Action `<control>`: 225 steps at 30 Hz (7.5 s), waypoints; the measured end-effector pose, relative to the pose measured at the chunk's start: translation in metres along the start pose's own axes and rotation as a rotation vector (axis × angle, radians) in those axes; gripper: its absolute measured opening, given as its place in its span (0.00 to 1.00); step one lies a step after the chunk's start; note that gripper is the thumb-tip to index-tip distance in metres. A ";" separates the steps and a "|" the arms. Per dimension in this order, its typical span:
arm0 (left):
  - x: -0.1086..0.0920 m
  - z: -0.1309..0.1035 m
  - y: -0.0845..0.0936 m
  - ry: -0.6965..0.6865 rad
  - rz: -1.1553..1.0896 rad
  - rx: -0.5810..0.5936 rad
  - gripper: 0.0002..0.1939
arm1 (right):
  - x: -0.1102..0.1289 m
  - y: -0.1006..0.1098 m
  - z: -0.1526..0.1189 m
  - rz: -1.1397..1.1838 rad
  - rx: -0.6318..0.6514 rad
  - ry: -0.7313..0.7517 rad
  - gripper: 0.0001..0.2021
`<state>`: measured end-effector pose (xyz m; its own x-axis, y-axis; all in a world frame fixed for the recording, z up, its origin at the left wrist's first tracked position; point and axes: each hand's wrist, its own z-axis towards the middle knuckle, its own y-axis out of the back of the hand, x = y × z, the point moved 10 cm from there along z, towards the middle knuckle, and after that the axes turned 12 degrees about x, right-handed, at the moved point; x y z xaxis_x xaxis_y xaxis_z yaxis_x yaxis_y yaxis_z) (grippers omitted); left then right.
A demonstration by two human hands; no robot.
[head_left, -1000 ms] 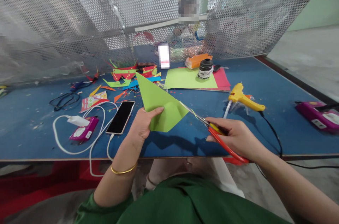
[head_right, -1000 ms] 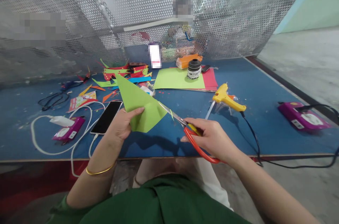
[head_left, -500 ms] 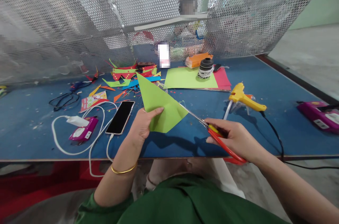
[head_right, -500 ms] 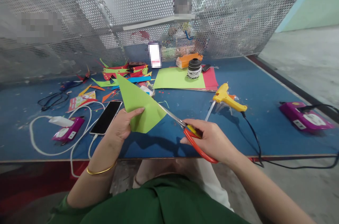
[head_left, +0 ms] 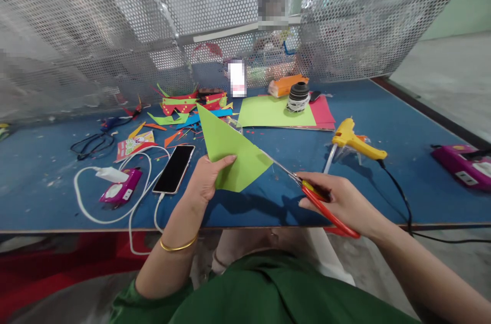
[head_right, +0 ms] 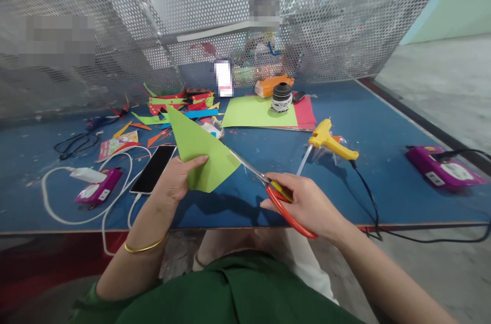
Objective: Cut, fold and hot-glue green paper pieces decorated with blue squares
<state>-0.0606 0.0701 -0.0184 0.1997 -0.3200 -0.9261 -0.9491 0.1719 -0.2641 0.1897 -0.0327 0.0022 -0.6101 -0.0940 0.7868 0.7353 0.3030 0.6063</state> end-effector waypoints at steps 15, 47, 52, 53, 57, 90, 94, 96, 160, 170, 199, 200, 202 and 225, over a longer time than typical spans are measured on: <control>0.014 -0.001 -0.009 0.036 -0.013 0.035 0.18 | -0.007 0.000 -0.001 0.083 -0.074 -0.013 0.25; 0.017 -0.007 0.003 0.004 -0.028 -0.031 0.21 | -0.014 -0.021 -0.008 0.245 0.214 -0.086 0.29; 0.018 -0.006 0.006 -0.003 -0.018 -0.030 0.21 | -0.016 -0.027 -0.008 0.282 0.271 -0.082 0.28; 0.018 -0.006 0.006 0.000 -0.017 -0.031 0.21 | -0.015 -0.027 -0.007 0.287 0.273 -0.079 0.28; 0.021 -0.008 0.000 0.016 -0.021 -0.021 0.20 | -0.010 -0.027 -0.004 0.289 0.256 -0.053 0.26; 0.035 -0.005 -0.014 0.105 -0.017 0.047 0.20 | -0.014 -0.009 0.004 0.063 -0.002 -0.006 0.22; 0.032 -0.006 -0.012 0.098 -0.044 0.025 0.19 | -0.012 -0.010 0.000 0.027 0.078 -0.044 0.24; 0.031 -0.006 -0.012 0.094 -0.061 0.029 0.19 | -0.008 -0.009 -0.002 -0.005 0.105 -0.054 0.25; 0.065 -0.016 -0.053 0.227 -0.004 0.386 0.26 | 0.070 -0.068 0.003 -0.973 -0.251 0.670 0.21; 0.013 -0.027 0.004 -0.199 0.759 -0.022 0.22 | 0.037 -0.061 0.020 -0.807 -0.242 0.493 0.22; 0.008 -0.072 -0.043 -0.715 1.290 0.282 0.05 | 0.004 -0.040 0.004 -0.333 -0.290 0.131 0.10; 0.009 -0.072 -0.042 -0.702 1.289 0.280 0.05 | 0.003 -0.040 0.003 -0.324 -0.286 0.127 0.10; 0.011 -0.072 -0.039 -0.667 1.291 0.282 0.05 | 0.001 -0.040 0.003 -0.317 -0.283 0.105 0.10; 0.015 -0.055 -0.027 -0.504 1.325 0.182 0.10 | -0.019 -0.031 0.006 -0.363 -0.355 -0.150 0.11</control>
<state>-0.0458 0.0094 -0.0106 -0.6937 0.5210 -0.4974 -0.4642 0.2046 0.8618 0.1761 -0.0346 -0.0321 -0.8605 0.0118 0.5093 0.5076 -0.0661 0.8591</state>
